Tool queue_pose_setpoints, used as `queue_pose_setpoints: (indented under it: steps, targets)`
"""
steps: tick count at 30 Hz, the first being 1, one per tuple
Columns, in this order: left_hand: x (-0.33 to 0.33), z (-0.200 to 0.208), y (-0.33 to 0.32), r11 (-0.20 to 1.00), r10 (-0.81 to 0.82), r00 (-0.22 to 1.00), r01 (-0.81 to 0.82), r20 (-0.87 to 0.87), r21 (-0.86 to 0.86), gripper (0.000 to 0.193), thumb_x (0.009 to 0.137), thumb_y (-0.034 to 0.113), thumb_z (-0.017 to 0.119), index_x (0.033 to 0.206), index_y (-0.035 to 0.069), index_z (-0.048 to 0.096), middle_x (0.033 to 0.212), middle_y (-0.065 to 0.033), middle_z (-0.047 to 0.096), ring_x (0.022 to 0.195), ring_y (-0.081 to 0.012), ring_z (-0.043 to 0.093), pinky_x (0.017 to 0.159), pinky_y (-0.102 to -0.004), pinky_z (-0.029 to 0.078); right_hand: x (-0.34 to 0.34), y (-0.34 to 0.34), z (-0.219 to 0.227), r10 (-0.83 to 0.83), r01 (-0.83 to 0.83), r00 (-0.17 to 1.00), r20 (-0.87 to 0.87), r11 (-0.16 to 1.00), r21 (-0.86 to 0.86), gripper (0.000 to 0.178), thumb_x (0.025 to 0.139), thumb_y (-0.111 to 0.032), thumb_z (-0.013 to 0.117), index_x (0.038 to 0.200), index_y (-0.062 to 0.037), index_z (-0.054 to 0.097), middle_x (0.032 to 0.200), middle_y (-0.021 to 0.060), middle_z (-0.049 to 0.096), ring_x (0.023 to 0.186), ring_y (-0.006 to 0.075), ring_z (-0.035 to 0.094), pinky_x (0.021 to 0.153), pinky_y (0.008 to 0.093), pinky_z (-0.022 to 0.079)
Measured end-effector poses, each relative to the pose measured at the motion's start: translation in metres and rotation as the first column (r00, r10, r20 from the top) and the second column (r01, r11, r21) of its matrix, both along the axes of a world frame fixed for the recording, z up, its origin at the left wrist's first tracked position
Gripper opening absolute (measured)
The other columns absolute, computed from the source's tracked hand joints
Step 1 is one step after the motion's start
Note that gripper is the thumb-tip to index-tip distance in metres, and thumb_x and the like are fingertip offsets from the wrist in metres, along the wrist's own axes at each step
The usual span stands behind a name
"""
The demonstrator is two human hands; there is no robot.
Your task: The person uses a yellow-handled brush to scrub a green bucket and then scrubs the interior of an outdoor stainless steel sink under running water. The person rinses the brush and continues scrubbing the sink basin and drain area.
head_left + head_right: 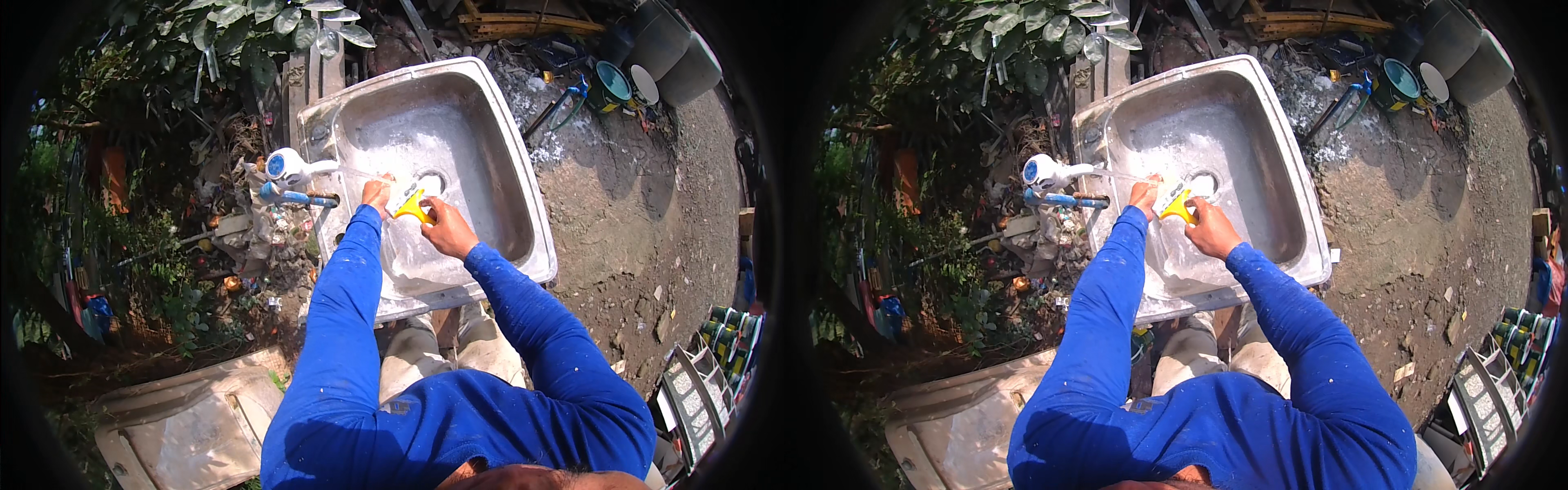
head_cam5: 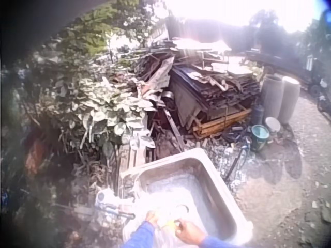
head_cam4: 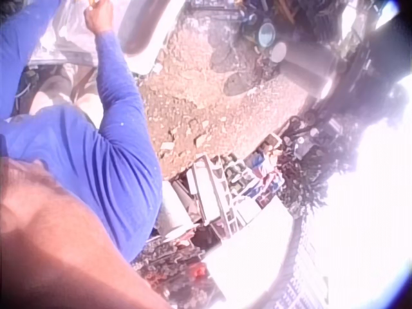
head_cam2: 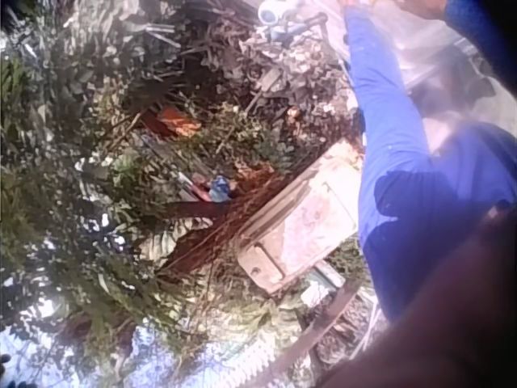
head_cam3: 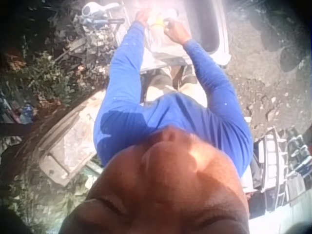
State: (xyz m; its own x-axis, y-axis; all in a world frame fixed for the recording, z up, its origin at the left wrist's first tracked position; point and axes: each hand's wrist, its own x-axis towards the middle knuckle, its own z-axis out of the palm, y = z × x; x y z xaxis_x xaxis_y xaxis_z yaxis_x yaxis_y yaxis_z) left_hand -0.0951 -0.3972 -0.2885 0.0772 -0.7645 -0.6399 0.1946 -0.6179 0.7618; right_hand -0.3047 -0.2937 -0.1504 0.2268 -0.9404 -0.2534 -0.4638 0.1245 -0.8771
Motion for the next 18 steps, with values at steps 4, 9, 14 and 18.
queue_pose_setpoints:
  steps: [4,9,14,18]
  targets:
    - [-0.008,-0.008,-0.002,0.993,0.118,0.981,-0.114,-0.151,0.030,0.023,0.098,0.022,0.067,0.104,-0.001,0.070,0.096,-0.0131,0.071,0.081,-0.0258,0.071,0.073,-0.0393,0.058,-0.001,-0.002,-0.003,-0.040,0.039,0.999,0.025,0.998,0.042,0.051,0.083,-0.011,0.070,0.130,0.0063,0.059,0.107,0.0319,0.072,0.102,0.0435,0.072,0.093,0.0453,0.055]
    - [-0.007,-0.023,0.002,0.983,0.168,0.896,-0.184,-0.411,-0.001,0.028,0.099,0.008,0.058,0.123,-0.003,0.066,0.116,-0.0175,0.073,0.101,-0.0318,0.074,0.089,-0.0413,0.060,0.001,-0.006,0.001,-0.068,0.067,0.998,0.004,0.997,0.037,0.051,0.083,-0.012,0.070,0.130,0.0062,0.059,0.105,0.0313,0.072,0.100,0.0430,0.072,0.091,0.0452,0.055]
    - [-0.011,-0.015,0.001,0.977,0.179,0.844,-0.212,-0.505,-0.008,0.030,0.100,0.008,0.055,0.127,-0.002,0.064,0.119,-0.0186,0.072,0.104,-0.0328,0.073,0.091,-0.0418,0.061,0.004,-0.008,-0.004,-0.119,0.119,0.993,0.007,0.992,0.049,0.051,0.083,-0.012,0.069,0.130,0.0061,0.059,0.100,0.0295,0.072,0.094,0.0407,0.073,0.087,0.0449,0.056]
    - [-0.031,0.027,0.004,0.979,0.199,0.927,-0.204,-0.318,0.021,0.028,0.100,0.015,0.059,0.125,0.002,0.064,0.118,-0.0164,0.072,0.105,-0.0319,0.073,0.089,-0.0422,0.060,0.004,-0.011,-0.007,-0.183,0.183,0.983,0.004,0.982,0.038,0.051,0.082,-0.012,0.068,0.129,0.0062,0.060,0.098,0.0283,0.073,0.093,0.0391,0.073,0.086,0.0438,0.056]
